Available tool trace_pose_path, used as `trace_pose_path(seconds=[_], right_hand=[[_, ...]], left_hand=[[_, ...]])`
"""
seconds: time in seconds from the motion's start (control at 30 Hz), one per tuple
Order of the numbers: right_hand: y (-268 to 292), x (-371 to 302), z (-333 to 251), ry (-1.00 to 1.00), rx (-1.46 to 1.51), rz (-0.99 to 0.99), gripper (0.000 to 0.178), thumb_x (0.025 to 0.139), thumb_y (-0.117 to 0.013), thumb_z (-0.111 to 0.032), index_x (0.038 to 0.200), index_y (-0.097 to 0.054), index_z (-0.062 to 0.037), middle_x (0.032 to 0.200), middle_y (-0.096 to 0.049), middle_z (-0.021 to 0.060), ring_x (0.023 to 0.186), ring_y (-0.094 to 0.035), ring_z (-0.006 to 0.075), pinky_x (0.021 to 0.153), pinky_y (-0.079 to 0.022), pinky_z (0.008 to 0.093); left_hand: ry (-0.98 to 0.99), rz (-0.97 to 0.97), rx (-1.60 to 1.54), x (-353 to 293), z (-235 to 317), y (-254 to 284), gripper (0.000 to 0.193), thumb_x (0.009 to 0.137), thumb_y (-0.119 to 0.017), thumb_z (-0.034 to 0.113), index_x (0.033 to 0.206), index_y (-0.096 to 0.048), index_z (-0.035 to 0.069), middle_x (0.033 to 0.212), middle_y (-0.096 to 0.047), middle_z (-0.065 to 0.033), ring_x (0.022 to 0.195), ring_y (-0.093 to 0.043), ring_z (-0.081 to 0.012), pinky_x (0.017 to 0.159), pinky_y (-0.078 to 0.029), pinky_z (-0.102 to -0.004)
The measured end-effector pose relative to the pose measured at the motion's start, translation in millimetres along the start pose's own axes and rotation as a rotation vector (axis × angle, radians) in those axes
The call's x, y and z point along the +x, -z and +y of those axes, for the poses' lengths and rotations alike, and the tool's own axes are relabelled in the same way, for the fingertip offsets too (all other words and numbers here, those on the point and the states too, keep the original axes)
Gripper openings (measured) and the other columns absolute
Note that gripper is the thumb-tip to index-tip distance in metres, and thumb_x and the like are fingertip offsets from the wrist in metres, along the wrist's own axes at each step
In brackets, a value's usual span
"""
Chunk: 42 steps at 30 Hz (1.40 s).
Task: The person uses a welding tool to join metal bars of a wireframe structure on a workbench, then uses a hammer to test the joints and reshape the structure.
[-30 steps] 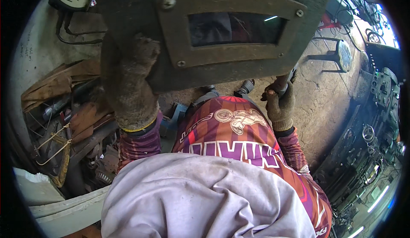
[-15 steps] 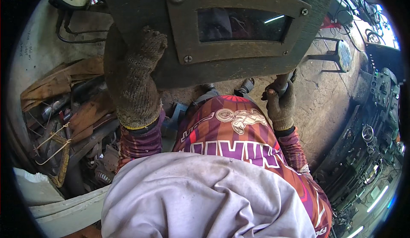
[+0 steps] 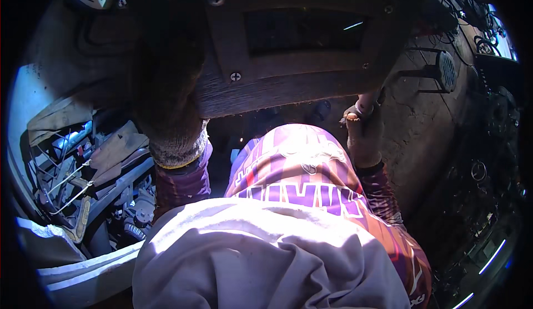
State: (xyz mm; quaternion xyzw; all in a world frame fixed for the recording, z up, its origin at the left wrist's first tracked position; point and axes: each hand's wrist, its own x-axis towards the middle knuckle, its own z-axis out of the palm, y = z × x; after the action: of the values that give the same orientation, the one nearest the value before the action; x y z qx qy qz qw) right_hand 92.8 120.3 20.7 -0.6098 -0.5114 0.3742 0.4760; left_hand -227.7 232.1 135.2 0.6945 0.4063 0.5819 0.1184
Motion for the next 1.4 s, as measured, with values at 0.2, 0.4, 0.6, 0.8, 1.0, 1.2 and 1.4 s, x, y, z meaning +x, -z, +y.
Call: trace_pose_path(seconds=[0.2, 0.4, 0.6, 0.8, 1.0, 1.2, 1.4], right_hand=[[-3.9, -0.5, 4.5, 0.013, 0.054, 0.001, 0.049, 0.095, -0.067, -0.032, 0.126, -0.048, 0.001, 0.082, -0.059, 0.0036, 0.071, -0.055, 0.0094, 0.064, -0.045, 0.0255], [0.9, 1.5, 4.4, -0.037, -0.028, 0.005, 0.043, 0.09, -0.072, -0.029, 0.117, -0.054, -0.0009, 0.084, -0.064, 0.0053, 0.066, -0.063, 0.0122, 0.061, -0.052, 0.0288], [7.1, -2.9, 4.8, -0.058, 0.135, -0.03, 0.054, 0.095, -0.064, -0.028, 0.135, -0.043, 0.0022, 0.083, -0.058, 0.0028, 0.067, -0.056, 0.0089, 0.058, -0.046, 0.0228], [13.9, -8.2, 11.8, -0.102, 0.376, 0.16, 0.053, 0.097, -0.06, -0.024, 0.141, -0.04, -0.0016, 0.081, -0.059, 0.0018, 0.063, -0.054, 0.0069, 0.051, -0.04, 0.0196], [16.7, -11.4, -11.5, -0.089, 0.271, 0.085, 0.037, 0.096, -0.062, -0.018, 0.123, -0.046, 0.001, 0.085, -0.064, 0.0052, 0.072, -0.06, 0.0114, 0.062, -0.049, 0.0269], [18.8, -19.2, -4.7, -0.082, 0.175, 0.089, 0.036, 0.094, -0.062, -0.017, 0.12, -0.047, 0.0022, 0.085, -0.064, 0.0069, 0.073, -0.061, 0.0129, 0.065, -0.051, 0.0293], [28.1, -22.8, -4.2, -0.121, 0.179, 0.115, 0.038, 0.093, -0.063, -0.02, 0.119, -0.048, 0.003, 0.085, -0.064, 0.0072, 0.072, -0.061, 0.0129, 0.065, -0.051, 0.029]], left_hand=[[0.121, -0.008, 0.161, -10.4, 6.9, 5.1, 0.028, 0.077, -0.075, 0.009, 0.106, -0.076, 0.009, 0.115, -0.071, -0.0137, 0.113, -0.064, -0.0383, 0.098, -0.051, -0.0504], [0.268, 0.154, -0.12, -5.4, 11.9, -8.1, 0.028, 0.078, -0.075, 0.009, 0.106, -0.076, 0.009, 0.113, -0.072, -0.013, 0.114, -0.064, -0.0377, 0.1, -0.05, -0.0496], [-0.014, -0.013, 0.287, -1.8, 3.6, 18.2, 0.031, 0.086, -0.067, 0.013, 0.116, -0.069, 0.007, 0.121, -0.067, -0.014, 0.115, -0.063, -0.0345, 0.1, -0.049, -0.0463], [-0.157, -0.018, 0.703, 9.1, -6.9, 47.5, 0.036, 0.096, -0.054, 0.019, 0.128, -0.059, 0.005, 0.131, -0.06, -0.0139, 0.118, -0.061, -0.0288, 0.102, -0.048, -0.0428], [-0.234, -0.057, 1.129, 13.9, -25.2, 83.8, 0.042, 0.105, -0.041, 0.024, 0.141, -0.048, 0.002, 0.141, -0.054, -0.0138, 0.121, -0.058, -0.0231, 0.104, -0.046, -0.0392], [0.159, 0.153, 0.426, 9.5, -47.7, 103.6, 0.044, 0.104, -0.044, 0.026, 0.141, -0.048, 0.002, 0.138, -0.055, -0.0162, 0.117, -0.061, -0.0262, 0.099, -0.051, -0.0402], [0.567, 0.455, -0.604, 31.5, -21.7, 79.7, 0.046, 0.098, -0.056, 0.023, 0.137, -0.049, -0.001, 0.13, -0.058, -0.0223, 0.109, -0.065, -0.0331, 0.093, -0.057, -0.0464]])
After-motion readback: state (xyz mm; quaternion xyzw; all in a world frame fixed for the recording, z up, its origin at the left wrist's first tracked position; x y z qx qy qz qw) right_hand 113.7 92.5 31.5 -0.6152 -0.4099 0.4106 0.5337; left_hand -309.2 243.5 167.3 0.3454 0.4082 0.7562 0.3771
